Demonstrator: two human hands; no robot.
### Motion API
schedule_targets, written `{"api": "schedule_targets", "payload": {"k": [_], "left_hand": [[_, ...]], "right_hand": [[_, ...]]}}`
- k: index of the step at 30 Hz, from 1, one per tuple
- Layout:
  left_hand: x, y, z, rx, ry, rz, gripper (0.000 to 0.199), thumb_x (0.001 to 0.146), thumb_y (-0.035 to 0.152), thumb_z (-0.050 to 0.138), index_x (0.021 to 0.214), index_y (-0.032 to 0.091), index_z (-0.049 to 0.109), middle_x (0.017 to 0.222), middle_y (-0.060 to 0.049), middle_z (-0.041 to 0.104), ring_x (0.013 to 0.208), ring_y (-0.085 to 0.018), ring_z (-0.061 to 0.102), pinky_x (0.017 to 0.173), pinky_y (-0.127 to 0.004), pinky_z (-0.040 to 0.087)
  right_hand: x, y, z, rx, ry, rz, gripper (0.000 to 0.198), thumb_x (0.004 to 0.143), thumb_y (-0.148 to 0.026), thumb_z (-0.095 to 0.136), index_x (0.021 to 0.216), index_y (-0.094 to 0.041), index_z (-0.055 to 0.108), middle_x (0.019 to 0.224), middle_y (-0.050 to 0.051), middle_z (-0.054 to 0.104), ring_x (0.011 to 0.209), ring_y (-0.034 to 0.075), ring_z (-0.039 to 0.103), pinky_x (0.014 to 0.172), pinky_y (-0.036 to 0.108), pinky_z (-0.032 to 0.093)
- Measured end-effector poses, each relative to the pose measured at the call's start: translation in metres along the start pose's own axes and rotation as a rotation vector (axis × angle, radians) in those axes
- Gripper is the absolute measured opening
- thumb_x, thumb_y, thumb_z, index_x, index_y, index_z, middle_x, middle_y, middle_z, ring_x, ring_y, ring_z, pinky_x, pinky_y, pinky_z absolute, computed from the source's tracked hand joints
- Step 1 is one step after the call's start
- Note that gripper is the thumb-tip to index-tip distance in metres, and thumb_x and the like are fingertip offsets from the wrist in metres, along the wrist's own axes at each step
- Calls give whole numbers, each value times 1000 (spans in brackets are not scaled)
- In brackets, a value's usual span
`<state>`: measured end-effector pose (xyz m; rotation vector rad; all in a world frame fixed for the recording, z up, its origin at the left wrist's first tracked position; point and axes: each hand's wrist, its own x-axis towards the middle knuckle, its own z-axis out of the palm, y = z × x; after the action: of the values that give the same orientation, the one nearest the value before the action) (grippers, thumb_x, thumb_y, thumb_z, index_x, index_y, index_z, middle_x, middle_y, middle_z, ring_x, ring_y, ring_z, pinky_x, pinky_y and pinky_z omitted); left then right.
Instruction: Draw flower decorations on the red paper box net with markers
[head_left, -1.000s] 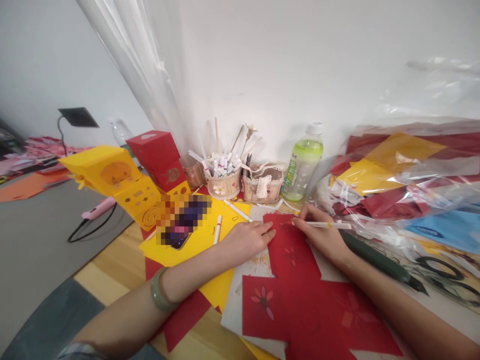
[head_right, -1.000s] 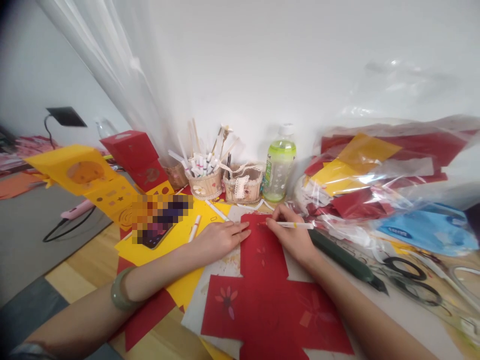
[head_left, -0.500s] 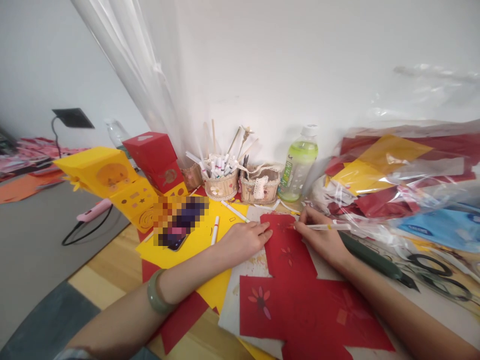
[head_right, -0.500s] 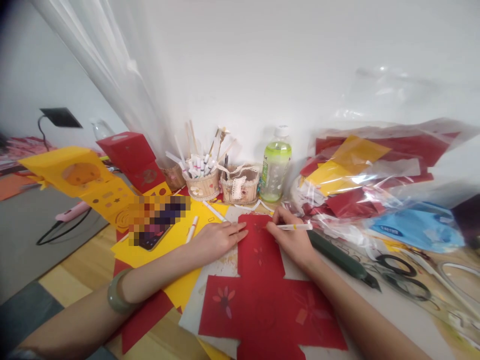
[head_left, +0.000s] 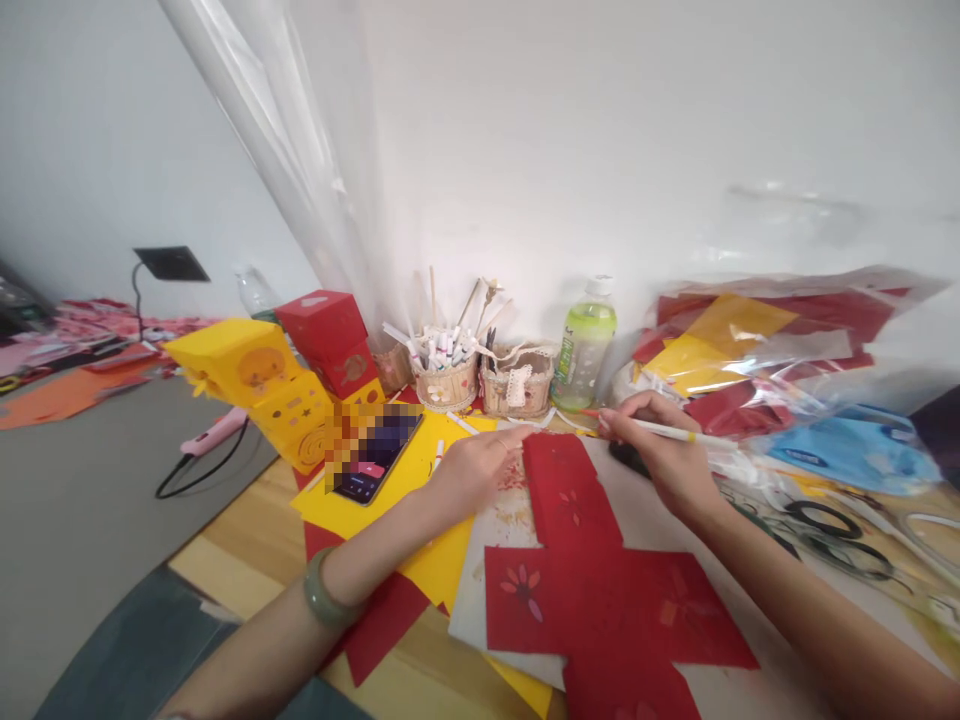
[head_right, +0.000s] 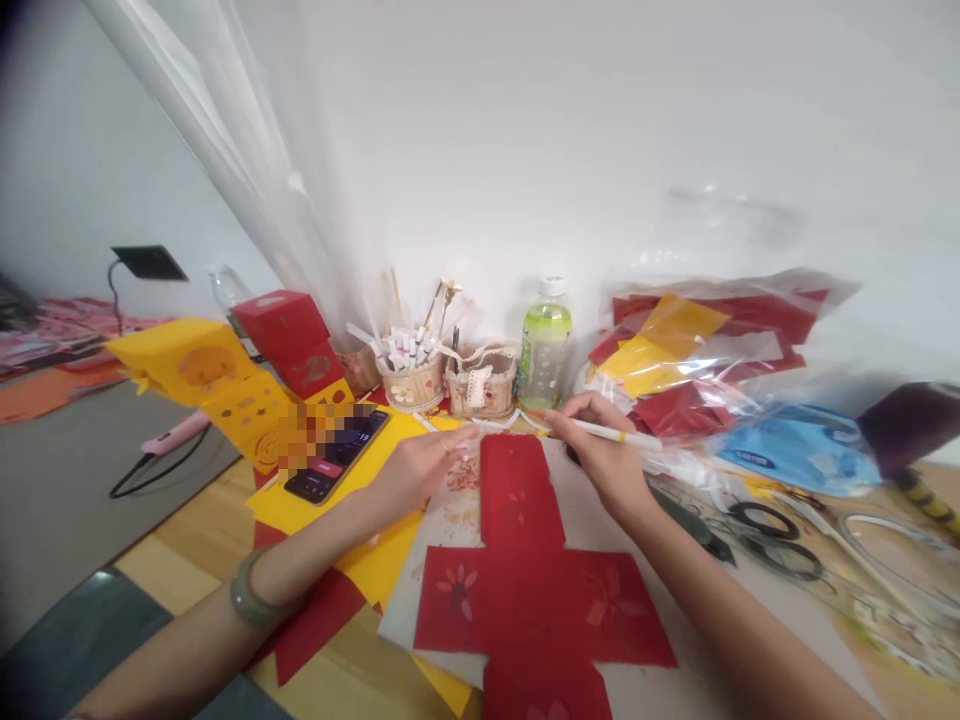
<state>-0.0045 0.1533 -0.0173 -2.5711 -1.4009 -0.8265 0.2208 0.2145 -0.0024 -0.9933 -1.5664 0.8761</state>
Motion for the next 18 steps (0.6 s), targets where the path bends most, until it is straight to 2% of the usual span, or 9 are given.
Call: {"api": "schedule_targets", "payload": {"k": [4,6,9,11,13,15,18], "left_hand": [[-13,18,-39,-201,154,-188,18,92,20,39,105,12,49,97,-8,68,73,-11,67,65,-20,53],[-27,34,-57,-618,236,-378,10,87,24,49,87,14,54,86,-5,69,64,-11,65,60,-21,53],[-57,62,-69,-939,189,-538,15,79,28,59,80,14,63,66,-2,65,53,-9,57,53,-19,48],[-81,81,-64,-1091,96,-581,18,77,32,63,77,15,67,67,-3,65,50,-7,52,50,-17,44],[-104,99,-51,-1223,-24,-616,21,76,36,65,80,16,70,67,-3,63,47,-6,48,46,-17,40],[-124,116,-35,-1323,-65,-711,26,74,42,67,81,17,71,68,-2,61,46,-5,45,44,-16,36],[-143,134,-18,-1422,-25,-681,36,68,49,71,80,15,71,69,-3,59,51,-6,48,48,-17,37]], "right_hand": [[-12,-39,-17,-47,-2,40,28,73,-38,66,59,-22,48,50,-5,45,47,11,40,44,25,30],[-29,-55,-28,-87,-50,40,28,72,-40,67,59,-23,49,49,-4,44,46,11,38,41,25,28],[-64,-72,-45,-130,-139,-8,22,70,-41,67,61,-24,57,58,0,54,52,15,48,44,26,37],[-91,-77,-52,-144,-192,37,20,74,-45,63,72,-25,64,68,4,62,58,19,56,48,29,44],[-119,-80,-55,-129,-216,49,27,77,-49,57,70,-25,66,63,5,63,55,20,57,48,29,46],[-147,-81,-53,-108,-226,94,33,76,-53,56,63,-23,64,55,4,60,49,18,55,46,29,46],[-186,-83,-43,-40,-135,228,35,74,-54,59,63,-21,60,51,1,55,45,14,49,42,24,41]]}}
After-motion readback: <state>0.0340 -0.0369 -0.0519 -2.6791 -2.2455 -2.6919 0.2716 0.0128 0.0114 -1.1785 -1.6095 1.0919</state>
